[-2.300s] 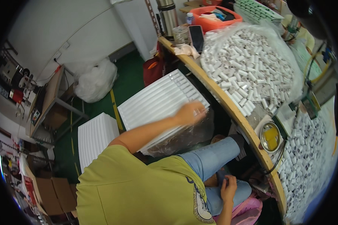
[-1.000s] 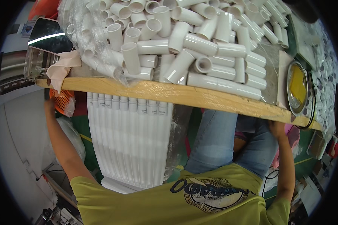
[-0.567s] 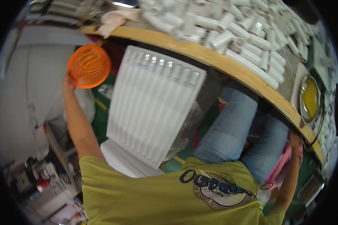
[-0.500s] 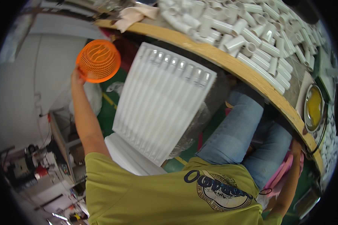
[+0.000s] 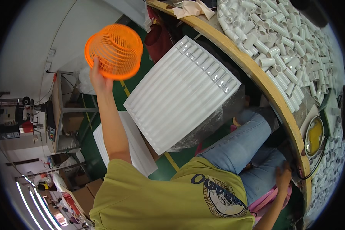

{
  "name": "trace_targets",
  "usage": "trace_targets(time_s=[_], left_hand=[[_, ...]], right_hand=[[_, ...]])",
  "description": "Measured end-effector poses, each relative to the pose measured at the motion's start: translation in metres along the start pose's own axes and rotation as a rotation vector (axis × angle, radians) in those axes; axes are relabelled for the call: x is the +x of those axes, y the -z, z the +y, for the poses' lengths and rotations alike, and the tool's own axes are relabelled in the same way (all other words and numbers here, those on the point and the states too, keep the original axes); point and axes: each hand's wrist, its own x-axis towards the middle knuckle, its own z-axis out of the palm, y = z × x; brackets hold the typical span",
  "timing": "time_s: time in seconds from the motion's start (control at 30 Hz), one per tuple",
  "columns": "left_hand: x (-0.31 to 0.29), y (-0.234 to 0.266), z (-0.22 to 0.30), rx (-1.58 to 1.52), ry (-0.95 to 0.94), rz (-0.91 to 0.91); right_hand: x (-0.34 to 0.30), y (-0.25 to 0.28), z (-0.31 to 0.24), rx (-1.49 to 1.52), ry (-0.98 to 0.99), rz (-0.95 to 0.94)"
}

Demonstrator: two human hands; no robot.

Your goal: The recorder is assembling small plastic tubes, likely for lip balm, by dipping components into a yellow lubricant or adhesive and fitting them together.

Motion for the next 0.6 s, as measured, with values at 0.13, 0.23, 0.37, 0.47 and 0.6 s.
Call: trace_targets(time_s=[0.13, 0.23, 0.37, 0.47, 0.6], left_hand=[[-0.136, -0.095, 0.038, 0.264, 0.057, -0.458], [-0.200, -0.150, 0.048, 0.636, -0.287, -1.354], [-0.291, -0.245, 0.045, 0.506, -0.319, -2.222], [-0.367, -0.277, 0.041, 0.287, -0.593, -2.292], [-0.458, -0.304, 0.049, 0.040, -0.949, -2.530]], right_hand=[[-0.003, 0.086, -0.119, 0.748, 0.014, -0.491], [-0.016, 0.112, -0.157, 1.597, 0.170, -0.682], [-0.061, 0.115, -0.122, 1.958, -0.026, -0.624], [-0.120, 0.096, -0.086, 1.761, -0.492, -0.492], [-0.245, 0.044, -0.007, 1.876, -0.681, -0.215]])
